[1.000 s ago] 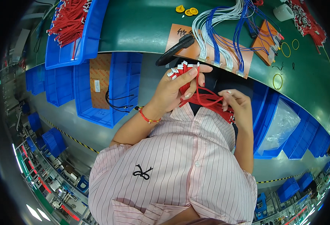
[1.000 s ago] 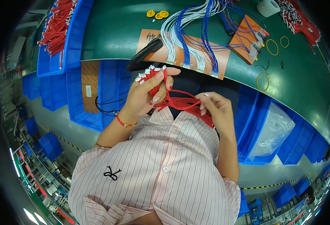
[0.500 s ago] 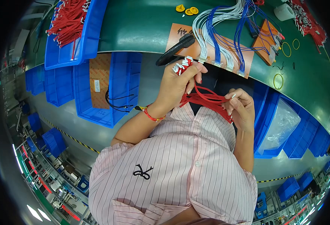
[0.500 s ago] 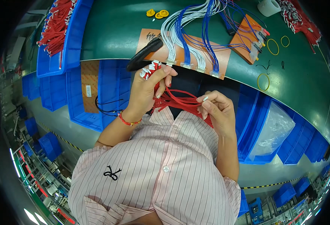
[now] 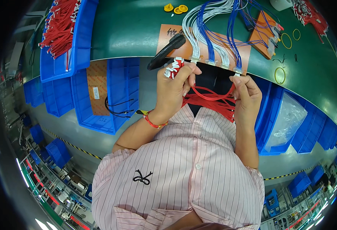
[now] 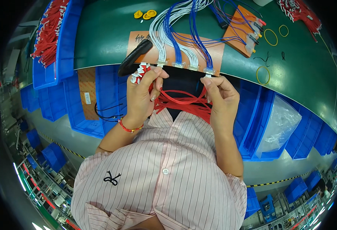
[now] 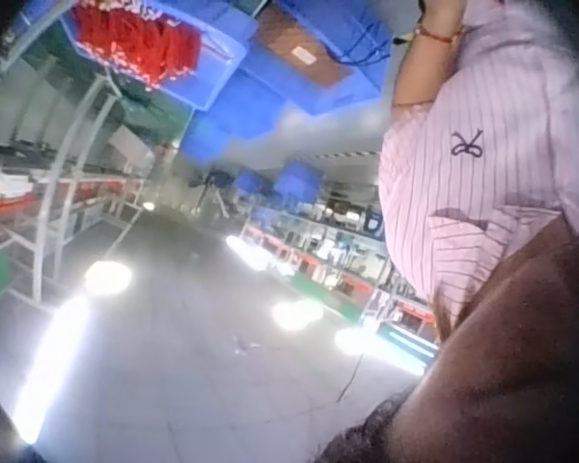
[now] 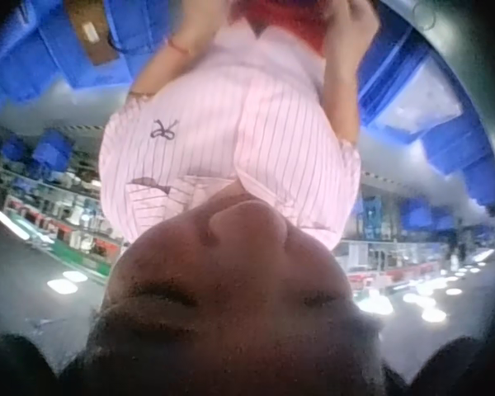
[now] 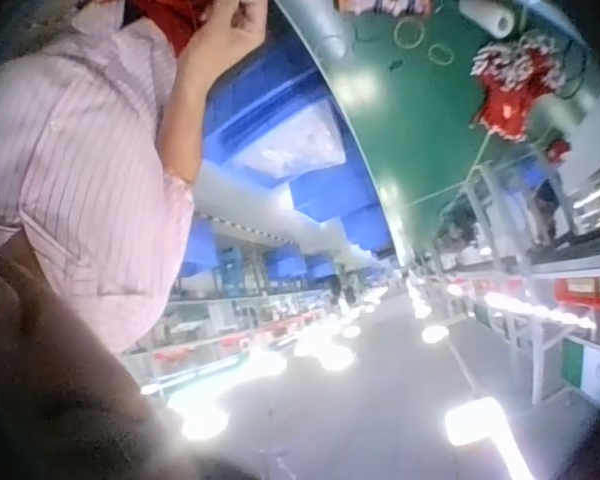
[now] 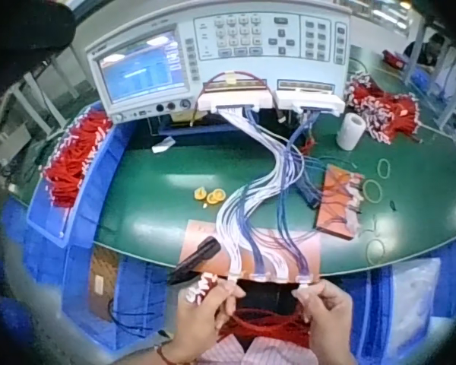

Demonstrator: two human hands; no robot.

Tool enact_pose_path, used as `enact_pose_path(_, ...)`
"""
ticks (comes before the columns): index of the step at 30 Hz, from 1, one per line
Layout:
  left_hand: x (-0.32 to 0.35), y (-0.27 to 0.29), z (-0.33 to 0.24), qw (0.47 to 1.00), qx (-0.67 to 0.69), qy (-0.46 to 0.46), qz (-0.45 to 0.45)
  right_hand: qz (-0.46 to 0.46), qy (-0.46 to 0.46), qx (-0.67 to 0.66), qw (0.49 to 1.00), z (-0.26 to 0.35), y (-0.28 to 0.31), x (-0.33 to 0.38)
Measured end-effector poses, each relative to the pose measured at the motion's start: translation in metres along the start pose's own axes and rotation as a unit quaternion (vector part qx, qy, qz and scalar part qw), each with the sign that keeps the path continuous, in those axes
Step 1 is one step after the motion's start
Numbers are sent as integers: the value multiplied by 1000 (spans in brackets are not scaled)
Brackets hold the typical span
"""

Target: The person is bundling, checking, and organizing groups of red and blue wires at an electronics assembly station.

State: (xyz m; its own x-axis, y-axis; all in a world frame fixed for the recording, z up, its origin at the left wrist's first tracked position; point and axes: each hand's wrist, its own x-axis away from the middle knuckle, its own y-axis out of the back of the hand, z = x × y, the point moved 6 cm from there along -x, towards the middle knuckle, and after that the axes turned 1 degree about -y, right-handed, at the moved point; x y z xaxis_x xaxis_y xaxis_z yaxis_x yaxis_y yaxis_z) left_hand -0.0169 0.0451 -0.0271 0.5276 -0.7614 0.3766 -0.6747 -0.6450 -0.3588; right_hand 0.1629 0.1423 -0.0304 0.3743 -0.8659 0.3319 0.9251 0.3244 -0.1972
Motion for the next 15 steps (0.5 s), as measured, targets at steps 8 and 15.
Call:
enact_pose_path(8, -1, -1, -1, 1000, 11, 3, 2, -19, -2, -27, 999, -2, -2, 0)
enact_pose_path(15, -10, 2, -7, 997, 2, 18, 77, -28, -28, -95, 995, -9, -4, 1)
